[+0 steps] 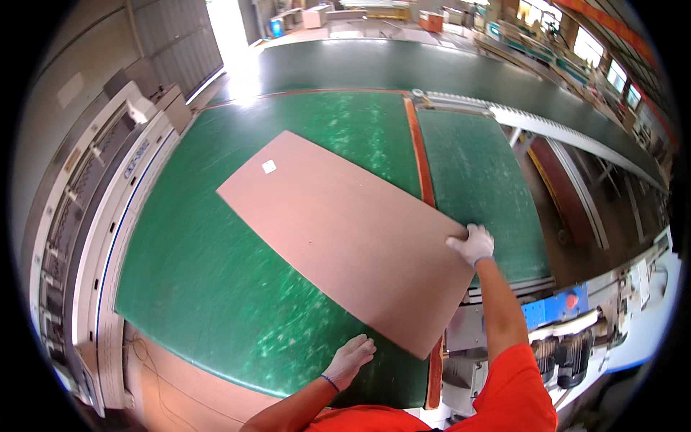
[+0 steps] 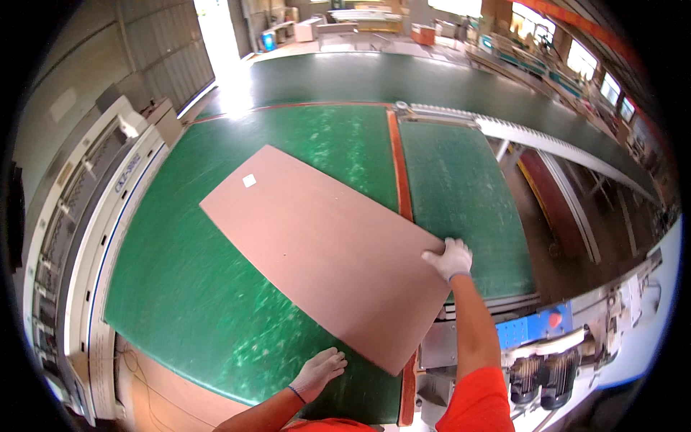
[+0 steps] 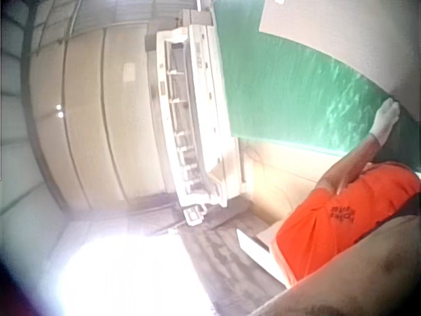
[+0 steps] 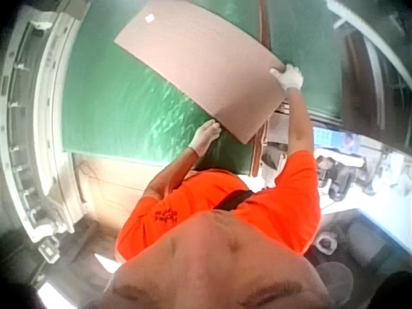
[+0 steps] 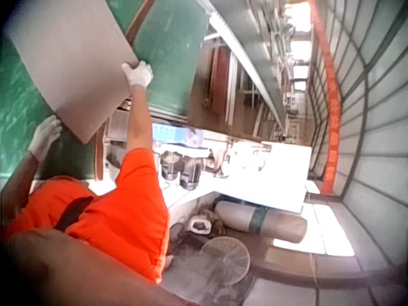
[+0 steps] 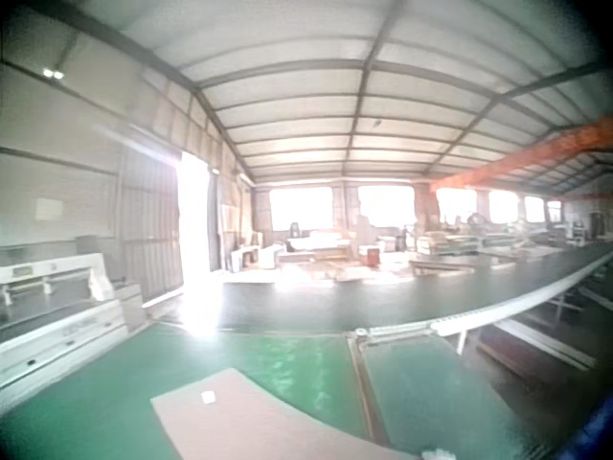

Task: The person repeatedly picks up pink rectangular panels from a stack, places them on a green conveyor belt, and pushes them through a machine. After processing, the person stacks the panels and then uses a handheld tool to apply a line along the edges of the panels on a separate machine bed.

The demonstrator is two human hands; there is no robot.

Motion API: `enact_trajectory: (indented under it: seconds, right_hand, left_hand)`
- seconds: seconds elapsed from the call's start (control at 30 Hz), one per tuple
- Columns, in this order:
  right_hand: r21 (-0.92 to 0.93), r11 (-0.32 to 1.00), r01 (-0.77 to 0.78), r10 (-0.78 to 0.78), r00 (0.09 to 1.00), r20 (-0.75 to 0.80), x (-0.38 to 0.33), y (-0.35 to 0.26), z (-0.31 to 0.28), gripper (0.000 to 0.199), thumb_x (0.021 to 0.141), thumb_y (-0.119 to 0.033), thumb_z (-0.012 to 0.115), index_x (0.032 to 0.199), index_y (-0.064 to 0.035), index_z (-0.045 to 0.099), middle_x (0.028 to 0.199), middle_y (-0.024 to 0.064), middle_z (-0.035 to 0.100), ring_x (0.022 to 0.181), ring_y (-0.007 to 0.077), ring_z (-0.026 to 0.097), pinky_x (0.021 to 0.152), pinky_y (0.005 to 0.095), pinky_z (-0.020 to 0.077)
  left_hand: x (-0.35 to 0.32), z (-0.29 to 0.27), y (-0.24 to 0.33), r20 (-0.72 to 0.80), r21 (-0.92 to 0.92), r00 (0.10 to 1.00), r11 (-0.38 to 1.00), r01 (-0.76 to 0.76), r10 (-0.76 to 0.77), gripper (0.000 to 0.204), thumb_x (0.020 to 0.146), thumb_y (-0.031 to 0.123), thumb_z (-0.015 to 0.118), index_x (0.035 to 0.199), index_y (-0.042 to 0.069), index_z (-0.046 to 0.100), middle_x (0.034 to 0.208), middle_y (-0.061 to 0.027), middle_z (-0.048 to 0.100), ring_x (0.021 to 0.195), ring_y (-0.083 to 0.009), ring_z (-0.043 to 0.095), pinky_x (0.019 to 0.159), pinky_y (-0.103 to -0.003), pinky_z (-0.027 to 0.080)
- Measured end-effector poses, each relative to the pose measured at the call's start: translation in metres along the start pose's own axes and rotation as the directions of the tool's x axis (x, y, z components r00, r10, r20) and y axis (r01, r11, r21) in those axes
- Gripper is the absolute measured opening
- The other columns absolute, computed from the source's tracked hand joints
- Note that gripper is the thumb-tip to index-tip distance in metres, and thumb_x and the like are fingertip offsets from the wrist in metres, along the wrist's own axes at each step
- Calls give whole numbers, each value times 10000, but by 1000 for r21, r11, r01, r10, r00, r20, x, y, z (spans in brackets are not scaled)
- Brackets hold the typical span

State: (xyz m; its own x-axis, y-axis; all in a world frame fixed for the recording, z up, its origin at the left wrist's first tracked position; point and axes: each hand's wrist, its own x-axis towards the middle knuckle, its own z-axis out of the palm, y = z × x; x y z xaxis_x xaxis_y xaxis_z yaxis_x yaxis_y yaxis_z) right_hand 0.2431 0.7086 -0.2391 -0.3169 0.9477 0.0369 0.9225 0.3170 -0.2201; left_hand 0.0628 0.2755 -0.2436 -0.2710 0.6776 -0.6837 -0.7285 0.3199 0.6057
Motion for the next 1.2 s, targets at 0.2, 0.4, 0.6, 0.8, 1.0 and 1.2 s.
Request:
enact_trajectory:
  seconds: [0.2, 0.4, 0.6, 0.8, 1.0, 1.2]
  right_hand:
    - [-29, 999, -34, 34, 999, 14, -81, -61, 11, 891, 774, -834, 692, 1097, -4, 705, 1161, 248, 673, 1132, 439, 646, 986, 549, 510]
    - [97, 978, -187, 146, 934, 326, -182, -118, 3, 991, 811, -833, 653, 1204, 76, 699, 1276, 316, 668, 1238, 440, 647, 1054, 490, 511]
    - [55, 991, -123, 93, 918, 385, -335, -159, 2, 986, 801, -801, 690, 1225, 89, 669, 1256, 316, 681, 1211, 441, 666, 1031, 489, 523]
    - [61, 986, -153, 93, 822, 563, -505, -170, -16, 911, 804, -758, 721, 1105, 101, 701, 1122, 321, 734, 1111, 441, 716, 960, 485, 550]
    - [123, 992, -18, -62, 786, 615, -561, -188, 2, 791, 901, -653, 670, 1225, 69, 699, 1191, 307, 721, 1104, 437, 710, 944, 482, 559]
    - [610, 746, 267, -647, 507, 569, -583, -252, 2, 808, 957, -678, 603, 1321, 42, 661, 1311, 281, 685, 1177, 384, 683, 995, 452, 519]
  left_hand:
    - [16, -62, 26, -242, 93, 962, 990, -110, 129, 274, 969, 347, 729, 911, 98, 629, 793, -4, 543, 668, -137, 492, 600, -335, 430]
    - [-13, -177, 54, -371, 447, 837, 868, -218, 401, 472, 940, 414, 714, 719, -2, 674, 645, -32, 577, 613, -156, 519, 596, -394, 443]
    - [-82, -258, 64, -294, 815, 766, 568, -111, 572, 558, 871, 480, 745, 664, -15, 590, 590, -145, 542, 556, -254, 506, 582, -453, 448]
    - [-158, -355, -16, -237, 854, 669, 479, -202, 704, 422, 840, 370, 811, 790, -28, 676, 678, -109, 624, 627, -203, 576, 620, -393, 486]
    - [-212, -403, 8, -105, 544, 923, 798, -258, 370, 293, 916, 186, 794, 1096, -43, 762, 897, 0, 709, 758, -108, 603, 685, -281, 507]
    - [-418, -293, 146, 148, 874, 747, 267, -405, 649, 156, 839, 108, 750, 911, -26, 717, 721, -32, 642, 676, -144, 584, 600, -350, 499]
